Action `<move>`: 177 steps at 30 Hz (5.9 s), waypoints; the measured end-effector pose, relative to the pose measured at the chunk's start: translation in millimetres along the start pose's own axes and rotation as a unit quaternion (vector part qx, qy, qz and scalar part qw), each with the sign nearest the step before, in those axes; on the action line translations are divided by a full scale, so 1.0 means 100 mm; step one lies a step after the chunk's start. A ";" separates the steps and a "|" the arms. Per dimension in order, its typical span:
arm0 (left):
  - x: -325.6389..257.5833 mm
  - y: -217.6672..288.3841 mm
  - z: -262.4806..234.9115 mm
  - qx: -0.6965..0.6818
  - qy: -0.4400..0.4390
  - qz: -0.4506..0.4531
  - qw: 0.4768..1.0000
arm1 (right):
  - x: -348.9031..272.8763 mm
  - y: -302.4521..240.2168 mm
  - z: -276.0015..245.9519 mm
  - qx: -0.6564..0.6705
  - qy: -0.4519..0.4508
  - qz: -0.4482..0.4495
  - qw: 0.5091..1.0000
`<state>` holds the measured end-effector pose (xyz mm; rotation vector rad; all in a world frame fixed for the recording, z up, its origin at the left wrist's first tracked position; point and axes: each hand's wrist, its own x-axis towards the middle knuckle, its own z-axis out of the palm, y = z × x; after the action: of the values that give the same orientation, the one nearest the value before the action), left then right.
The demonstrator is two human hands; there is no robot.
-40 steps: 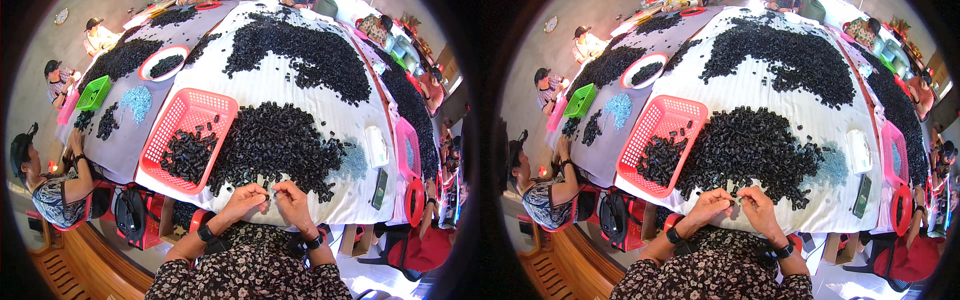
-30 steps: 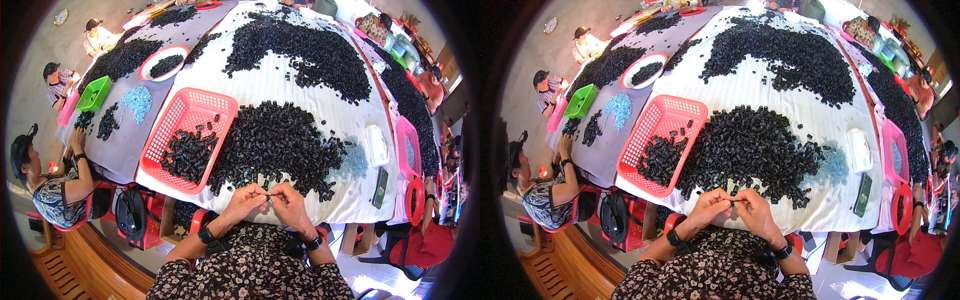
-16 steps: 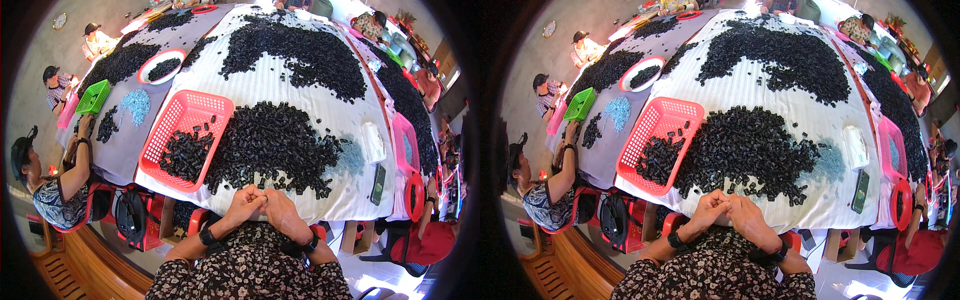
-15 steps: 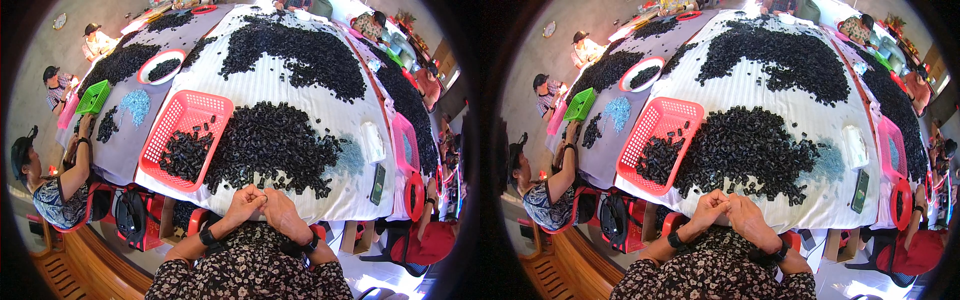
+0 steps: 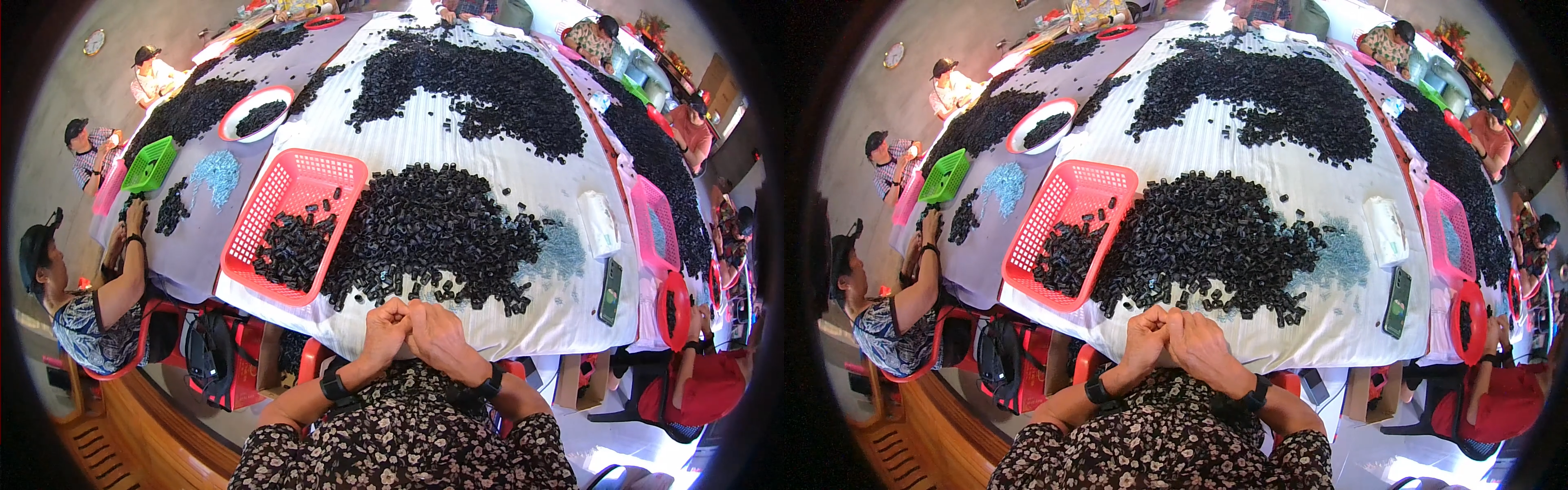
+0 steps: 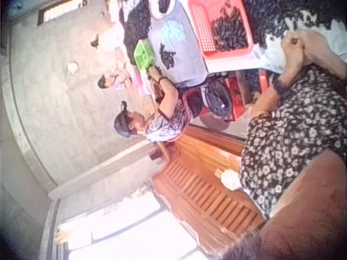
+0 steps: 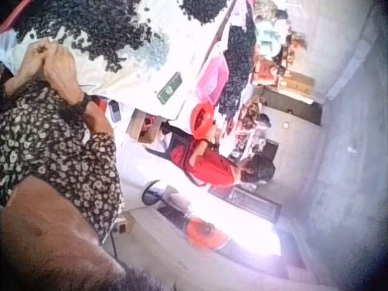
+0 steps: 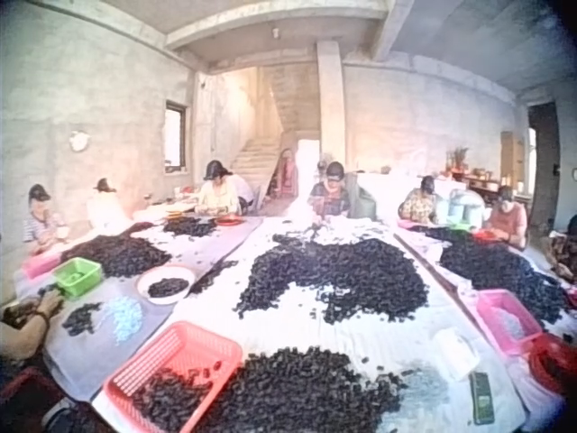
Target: Sorting and inspecting small black rubber or plastic components on a production table.
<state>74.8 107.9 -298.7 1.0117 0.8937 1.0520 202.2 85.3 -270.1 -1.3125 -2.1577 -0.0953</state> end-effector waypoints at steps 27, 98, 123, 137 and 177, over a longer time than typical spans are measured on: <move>0.46 1.27 -1.25 0.348 0.208 0.211 0.889 | -0.13 0.67 -0.09 -0.041 -0.060 0.110 0.991; 0.27 0.29 -0.34 -0.051 -0.178 -0.084 0.979 | -0.02 0.25 -0.13 0.532 -0.003 0.323 0.783; 0.12 0.35 -0.28 0.142 -0.237 -0.059 0.959 | -0.19 0.16 -0.20 0.511 -0.052 0.332 0.791; 0.02 0.26 -0.31 0.043 -0.266 -0.145 0.952 | -0.26 0.05 -0.34 0.440 -0.090 0.309 0.838; 0.14 0.24 -0.39 -0.016 -0.286 -0.202 0.937 | -0.18 0.22 -0.26 0.554 -0.167 0.346 0.738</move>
<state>35.7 134.1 -288.6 0.9781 0.5607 0.3843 238.6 73.1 -263.6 -1.2442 -1.2798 1.5674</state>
